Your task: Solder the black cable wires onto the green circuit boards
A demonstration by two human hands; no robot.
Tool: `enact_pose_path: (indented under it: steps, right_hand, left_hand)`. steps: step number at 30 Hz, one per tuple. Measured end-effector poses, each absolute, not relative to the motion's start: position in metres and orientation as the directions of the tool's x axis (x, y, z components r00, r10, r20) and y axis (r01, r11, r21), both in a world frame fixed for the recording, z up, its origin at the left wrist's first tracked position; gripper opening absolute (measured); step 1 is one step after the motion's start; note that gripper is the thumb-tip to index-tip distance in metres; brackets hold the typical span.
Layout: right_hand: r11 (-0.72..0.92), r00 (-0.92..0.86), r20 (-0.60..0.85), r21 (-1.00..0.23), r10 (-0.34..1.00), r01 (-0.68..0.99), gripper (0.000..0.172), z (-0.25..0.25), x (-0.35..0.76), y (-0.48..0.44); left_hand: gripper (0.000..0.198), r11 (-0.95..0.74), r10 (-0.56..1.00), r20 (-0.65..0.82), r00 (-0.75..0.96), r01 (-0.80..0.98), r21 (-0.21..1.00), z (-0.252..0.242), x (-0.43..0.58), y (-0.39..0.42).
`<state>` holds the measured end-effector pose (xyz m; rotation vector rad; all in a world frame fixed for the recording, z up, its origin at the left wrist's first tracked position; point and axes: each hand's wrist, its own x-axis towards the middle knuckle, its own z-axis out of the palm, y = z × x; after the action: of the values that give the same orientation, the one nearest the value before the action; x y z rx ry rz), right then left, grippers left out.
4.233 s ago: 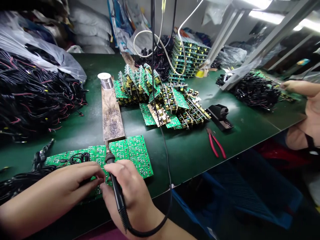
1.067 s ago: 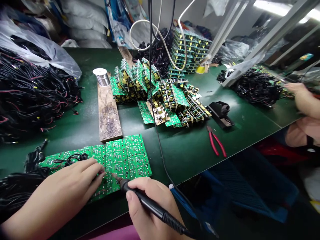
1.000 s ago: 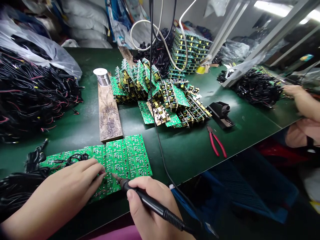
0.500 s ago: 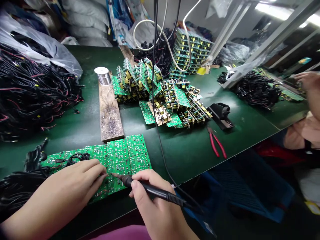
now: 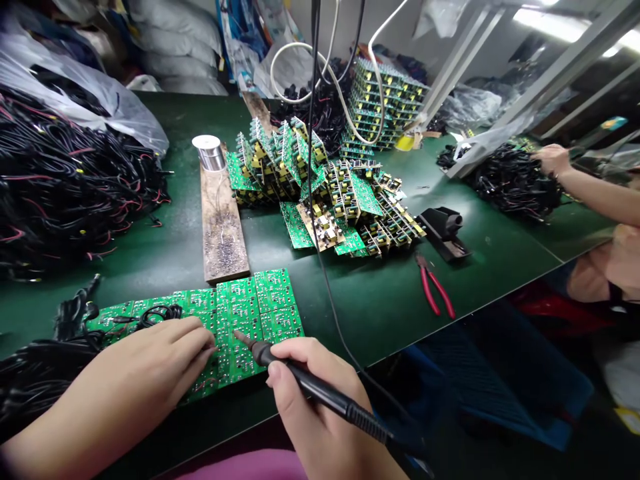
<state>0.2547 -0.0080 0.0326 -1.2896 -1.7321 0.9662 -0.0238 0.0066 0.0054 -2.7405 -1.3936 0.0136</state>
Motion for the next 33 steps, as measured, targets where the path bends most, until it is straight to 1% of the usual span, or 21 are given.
enact_pose_path:
  steps: [4, 7, 8, 10, 12, 13, 16, 18, 22, 23, 25, 27, 28, 31, 33]
  right_hand:
    - [0.226, -0.167, 0.173, -0.895, 0.971, 0.384, 0.015, 0.025, 0.251, -0.007]
    - [0.269, -0.139, 0.234, -0.898, 0.962, 0.348, 0.017, 0.014, 0.232, -0.002]
    - [0.291, -0.146, 0.256, -0.898, 0.956, 0.33, 0.02, 0.009, 0.223, 0.001]
    - [0.352, -0.203, 0.303, -0.892, 0.931, 0.284, 0.033, -0.001, 0.204, 0.008]
    - [0.427, -0.257, 0.367, -0.872, 0.894, 0.239, 0.041, -0.008, 0.189, 0.015]
    - [0.456, -0.267, 0.395, -0.861, 0.879, 0.224, 0.042, -0.011, 0.183, 0.018]
    - [0.474, -0.254, 0.42, -0.854, 0.871, 0.213, 0.042, -0.015, 0.175, 0.025]
    - [0.458, -0.25, 0.403, -0.861, 0.88, 0.221, 0.041, -0.014, 0.175, 0.027]
    - [0.418, -0.225, 0.366, -0.87, 0.903, 0.261, 0.043, -0.012, 0.179, 0.03]
    - [0.403, -0.214, 0.354, -0.873, 0.911, 0.274, 0.043, -0.01, 0.181, 0.03]
    - [0.373, -0.196, 0.326, -0.88, 0.925, 0.295, 0.041, -0.007, 0.186, 0.03]
    - [0.347, -0.193, 0.299, -0.888, 0.934, 0.302, 0.036, -0.003, 0.194, 0.029]
    - [0.333, -0.193, 0.285, -0.892, 0.939, 0.304, 0.033, 0.0, 0.198, 0.028]
    - [0.297, -0.168, 0.255, -0.9, 0.952, 0.318, 0.021, 0.007, 0.212, 0.025]
    - [0.295, -0.139, 0.262, -0.895, 0.955, 0.336, 0.018, 0.011, 0.218, 0.023]
  left_hand:
    - [0.024, -0.581, 0.814, -0.043, 0.579, 0.811, -0.073, 0.008, -0.023, 0.009]
    - [0.028, -0.599, 0.8, -0.023, 0.6, 0.795, -0.1, 0.007, -0.023, 0.009]
    - [0.029, -0.605, 0.794, -0.006, 0.608, 0.789, -0.109, 0.006, -0.023, 0.008]
    - [0.032, -0.602, 0.793, 0.031, 0.608, 0.791, -0.108, 0.004, -0.023, 0.006]
    - [0.033, -0.581, 0.809, 0.067, 0.584, 0.812, -0.052, 0.006, -0.024, 0.005]
    - [0.032, -0.561, 0.826, 0.07, 0.559, 0.828, 0.004, 0.008, -0.025, 0.006]
    - [0.035, -0.464, 0.881, 0.005, 0.474, 0.861, 0.209, 0.021, -0.033, 0.013]
    - [0.036, -0.423, 0.891, -0.041, 0.452, 0.859, 0.288, 0.03, -0.039, 0.024]
    - [0.037, -0.395, 0.905, -0.039, 0.423, 0.871, 0.293, 0.033, -0.042, 0.05]
    - [0.038, -0.353, 0.918, -0.068, 0.39, 0.885, 0.303, 0.031, -0.041, 0.055]
    - [0.041, -0.22, 0.939, -0.178, 0.293, 0.913, 0.344, 0.027, -0.04, 0.062]
    - [0.042, -0.097, 0.936, -0.275, 0.221, 0.91, 0.404, 0.025, -0.041, 0.065]
    - [0.043, -0.053, 0.932, -0.3, 0.202, 0.898, 0.438, 0.024, -0.043, 0.065]
    - [0.044, 0.007, 0.925, -0.327, 0.194, 0.851, 0.526, 0.025, -0.051, 0.065]
    - [0.044, 0.029, 0.918, -0.348, 0.192, 0.84, 0.542, 0.027, -0.054, 0.064]
